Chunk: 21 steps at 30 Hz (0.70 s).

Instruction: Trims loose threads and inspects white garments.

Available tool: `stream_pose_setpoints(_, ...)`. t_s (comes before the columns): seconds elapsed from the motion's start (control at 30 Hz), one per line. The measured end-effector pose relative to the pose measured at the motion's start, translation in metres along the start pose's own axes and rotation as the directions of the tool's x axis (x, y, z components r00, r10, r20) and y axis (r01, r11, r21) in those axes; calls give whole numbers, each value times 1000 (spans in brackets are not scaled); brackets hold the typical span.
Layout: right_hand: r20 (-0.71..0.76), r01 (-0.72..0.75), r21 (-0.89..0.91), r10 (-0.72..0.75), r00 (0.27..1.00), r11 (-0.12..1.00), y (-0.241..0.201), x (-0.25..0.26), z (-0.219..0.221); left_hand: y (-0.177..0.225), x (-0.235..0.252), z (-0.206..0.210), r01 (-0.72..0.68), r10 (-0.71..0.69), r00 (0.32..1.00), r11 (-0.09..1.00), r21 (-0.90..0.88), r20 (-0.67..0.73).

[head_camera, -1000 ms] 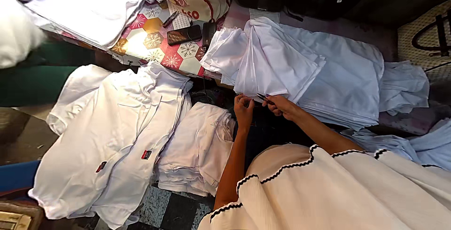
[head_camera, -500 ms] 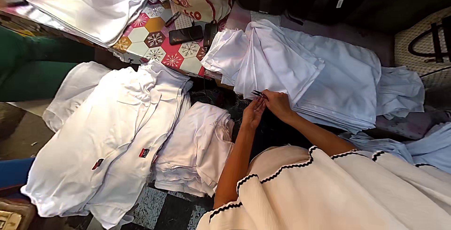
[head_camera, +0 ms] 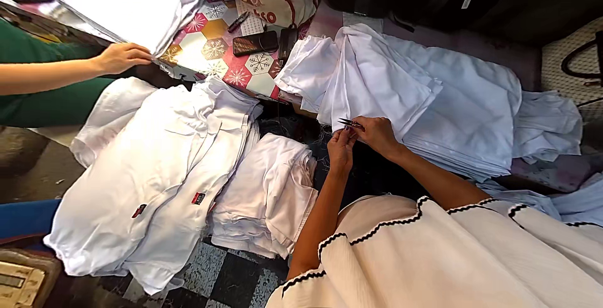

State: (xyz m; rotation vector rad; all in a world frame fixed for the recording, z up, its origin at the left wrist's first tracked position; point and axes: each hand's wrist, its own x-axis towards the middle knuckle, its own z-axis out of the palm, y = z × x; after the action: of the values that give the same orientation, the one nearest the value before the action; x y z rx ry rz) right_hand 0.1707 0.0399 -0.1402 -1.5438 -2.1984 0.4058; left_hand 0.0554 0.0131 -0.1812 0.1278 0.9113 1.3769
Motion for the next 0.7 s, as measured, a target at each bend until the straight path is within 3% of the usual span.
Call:
stream_pose_setpoints(0.1, -21, 13, 89, -11, 1000, 996, 3, 2, -1, 3, -1, -1, -92, 91, 996, 992, 87, 23)
stream_pose_setpoints(0.2, 143, -195, 373, 151, 978, 907, 9, 9, -13, 5, -1, -2, -129, 124, 991, 984, 122, 42)
stream_pose_setpoints(0.27, 257, -351, 552, 247, 934, 756, 11, 11, -17, 6, -3, -1, -132, 126, 990, 985, 113, 56)
stream_pose_setpoints(0.33, 381, -483, 701, 297, 876, 525, 9, 12, -20, 6, -5, 0, -119, 114, 992, 989, 89, 56)
stream_pose_setpoints(0.4, 446, -534, 758, 299, 844, 376, 7, 12, -23, 8, -5, 0, -92, 89, 995, 994, 59, 50)
stream_pose_setpoints(0.53, 378, -474, 745, 289, 880, 469, 3, 7, -26, 11, -6, -4, -78, 77, 996, 996, 32, 39)
stream_pose_setpoints(0.7, 166, -256, 414, 204, 965, 873, -3, 3, -16, 8, -8, -4, -159, 153, 986, 983, 90, 63)
